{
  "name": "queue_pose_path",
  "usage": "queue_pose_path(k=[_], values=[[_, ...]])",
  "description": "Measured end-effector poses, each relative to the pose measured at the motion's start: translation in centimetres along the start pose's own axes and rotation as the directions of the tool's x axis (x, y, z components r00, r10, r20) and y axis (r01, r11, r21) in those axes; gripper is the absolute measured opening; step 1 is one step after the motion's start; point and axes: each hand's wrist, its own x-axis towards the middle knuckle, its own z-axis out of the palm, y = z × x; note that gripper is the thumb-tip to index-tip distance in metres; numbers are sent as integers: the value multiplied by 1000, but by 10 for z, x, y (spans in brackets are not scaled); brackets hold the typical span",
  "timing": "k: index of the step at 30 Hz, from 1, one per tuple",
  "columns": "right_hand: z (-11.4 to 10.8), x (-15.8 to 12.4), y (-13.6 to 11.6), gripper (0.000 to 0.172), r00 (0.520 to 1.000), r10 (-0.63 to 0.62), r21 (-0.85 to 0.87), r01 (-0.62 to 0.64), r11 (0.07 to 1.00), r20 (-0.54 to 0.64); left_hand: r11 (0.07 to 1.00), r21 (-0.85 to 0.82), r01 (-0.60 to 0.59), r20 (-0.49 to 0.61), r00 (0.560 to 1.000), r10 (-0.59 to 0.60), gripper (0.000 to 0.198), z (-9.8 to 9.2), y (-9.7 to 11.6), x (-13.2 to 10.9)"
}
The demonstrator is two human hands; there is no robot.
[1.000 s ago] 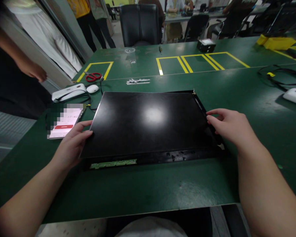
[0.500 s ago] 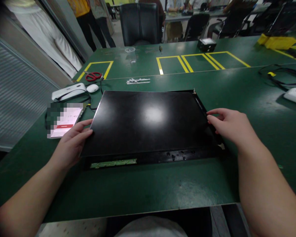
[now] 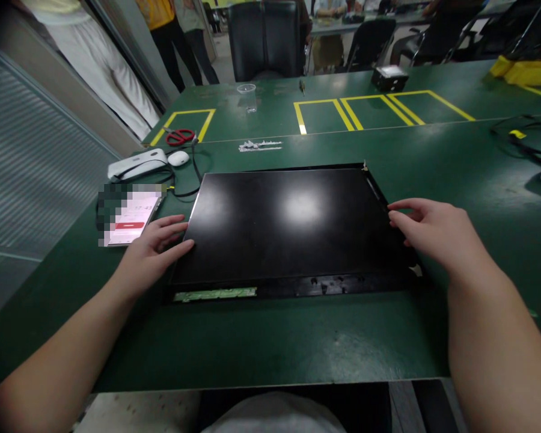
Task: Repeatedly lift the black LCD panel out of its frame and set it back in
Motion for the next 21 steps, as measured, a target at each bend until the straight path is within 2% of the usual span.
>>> queue_pose_path(k=[4, 10, 17, 21], values=[[1, 3, 6, 50, 999, -42, -10, 42, 999, -17, 993, 105, -45, 27, 999, 43, 50, 1, 2, 0], [2, 6, 9, 52, 997, -73, -2, 73, 997, -32, 986, 158, -61, 47, 997, 55, 50, 2, 2, 0], [1, 3, 3, 47, 1000, -5, 13, 6, 1000, -4, 980, 185, -76, 51, 996, 68, 50, 4, -1, 1], [1, 4, 4, 51, 1000, -27, 22, 27, 999, -14, 980, 181, -82, 53, 996, 74, 49, 4, -1, 1]])
